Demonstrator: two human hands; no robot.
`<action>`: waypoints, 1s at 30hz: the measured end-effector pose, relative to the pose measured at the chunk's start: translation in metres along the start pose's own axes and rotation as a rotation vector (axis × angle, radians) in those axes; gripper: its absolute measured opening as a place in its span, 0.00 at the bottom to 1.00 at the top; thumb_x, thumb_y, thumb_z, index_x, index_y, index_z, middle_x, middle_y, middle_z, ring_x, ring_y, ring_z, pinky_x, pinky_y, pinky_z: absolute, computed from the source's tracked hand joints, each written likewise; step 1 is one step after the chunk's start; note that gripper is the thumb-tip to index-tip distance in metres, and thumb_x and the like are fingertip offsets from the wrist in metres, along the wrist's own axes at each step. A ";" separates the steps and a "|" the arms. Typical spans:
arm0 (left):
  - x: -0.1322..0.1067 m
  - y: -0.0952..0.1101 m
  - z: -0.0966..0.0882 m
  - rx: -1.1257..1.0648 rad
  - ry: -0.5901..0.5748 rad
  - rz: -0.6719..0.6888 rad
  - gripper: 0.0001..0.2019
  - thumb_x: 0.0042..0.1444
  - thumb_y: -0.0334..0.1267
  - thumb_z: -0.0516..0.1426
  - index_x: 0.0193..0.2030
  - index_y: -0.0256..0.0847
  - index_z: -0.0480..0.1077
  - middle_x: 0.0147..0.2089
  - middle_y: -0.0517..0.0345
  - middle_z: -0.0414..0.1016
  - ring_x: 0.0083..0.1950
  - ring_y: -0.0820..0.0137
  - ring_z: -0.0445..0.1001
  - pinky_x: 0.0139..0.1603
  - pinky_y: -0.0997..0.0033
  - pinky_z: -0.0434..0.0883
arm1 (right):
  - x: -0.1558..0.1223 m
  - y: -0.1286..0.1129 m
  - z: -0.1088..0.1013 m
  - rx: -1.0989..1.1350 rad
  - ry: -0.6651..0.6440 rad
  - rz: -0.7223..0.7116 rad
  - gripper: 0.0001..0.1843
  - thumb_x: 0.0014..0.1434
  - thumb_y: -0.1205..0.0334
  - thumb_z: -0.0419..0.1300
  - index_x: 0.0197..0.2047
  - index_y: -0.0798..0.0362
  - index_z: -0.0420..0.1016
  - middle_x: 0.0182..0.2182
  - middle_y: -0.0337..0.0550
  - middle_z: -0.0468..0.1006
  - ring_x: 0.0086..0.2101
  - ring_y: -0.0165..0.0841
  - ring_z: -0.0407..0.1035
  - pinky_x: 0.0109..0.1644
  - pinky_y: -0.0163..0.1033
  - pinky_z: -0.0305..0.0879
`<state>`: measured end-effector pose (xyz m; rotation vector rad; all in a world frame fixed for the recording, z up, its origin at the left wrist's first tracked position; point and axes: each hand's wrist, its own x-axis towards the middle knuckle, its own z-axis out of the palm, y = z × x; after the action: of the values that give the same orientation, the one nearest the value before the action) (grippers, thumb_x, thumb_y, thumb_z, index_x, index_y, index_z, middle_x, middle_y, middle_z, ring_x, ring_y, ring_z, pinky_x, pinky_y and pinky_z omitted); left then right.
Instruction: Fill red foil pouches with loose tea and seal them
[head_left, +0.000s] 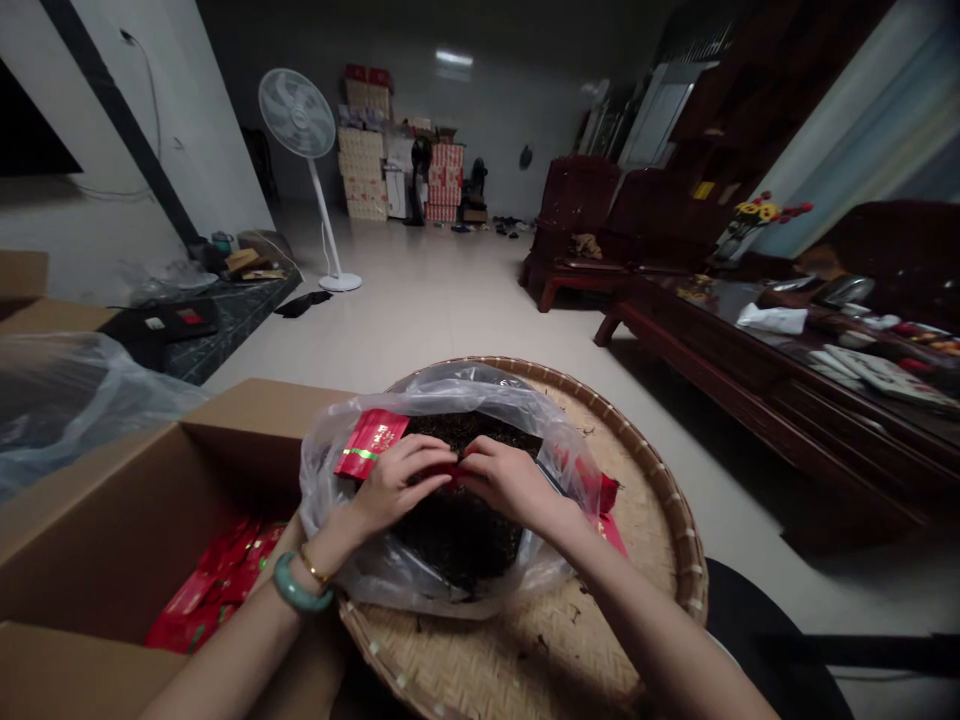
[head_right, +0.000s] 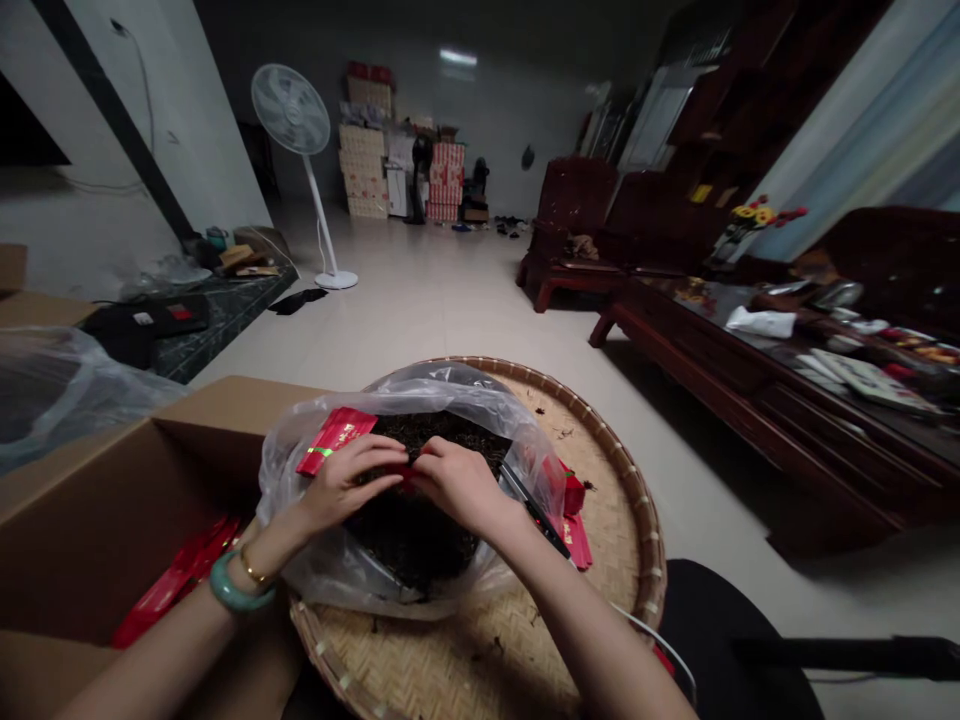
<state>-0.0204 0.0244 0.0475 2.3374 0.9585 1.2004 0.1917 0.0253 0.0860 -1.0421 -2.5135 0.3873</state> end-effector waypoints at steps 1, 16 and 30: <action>0.000 -0.001 0.004 -0.056 0.012 -0.110 0.20 0.53 0.36 0.61 0.54 0.45 0.68 0.49 0.51 0.74 0.50 0.64 0.73 0.52 0.59 0.71 | 0.000 0.003 0.000 0.063 0.047 0.014 0.05 0.60 0.65 0.58 0.37 0.53 0.76 0.36 0.44 0.75 0.34 0.30 0.70 0.36 0.33 0.64; -0.005 0.006 0.029 -0.527 -0.158 -0.633 0.15 0.42 0.30 0.64 0.40 0.36 0.77 0.40 0.55 0.81 0.41 0.63 0.77 0.45 0.67 0.70 | -0.018 0.018 -0.032 0.317 0.100 0.127 0.08 0.57 0.64 0.61 0.27 0.55 0.71 0.32 0.42 0.73 0.32 0.31 0.68 0.36 0.35 0.63; -0.016 0.025 0.060 -0.622 0.127 -0.483 0.12 0.47 0.37 0.65 0.40 0.39 0.77 0.41 0.54 0.81 0.42 0.65 0.78 0.47 0.69 0.73 | -0.045 0.000 0.013 0.405 0.404 0.103 0.17 0.54 0.65 0.63 0.48 0.50 0.71 0.36 0.43 0.77 0.36 0.34 0.71 0.40 0.39 0.69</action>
<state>0.0318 -0.0042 0.0170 1.4627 0.9419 1.2232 0.2153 -0.0086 0.0636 -0.9722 -1.9282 0.6163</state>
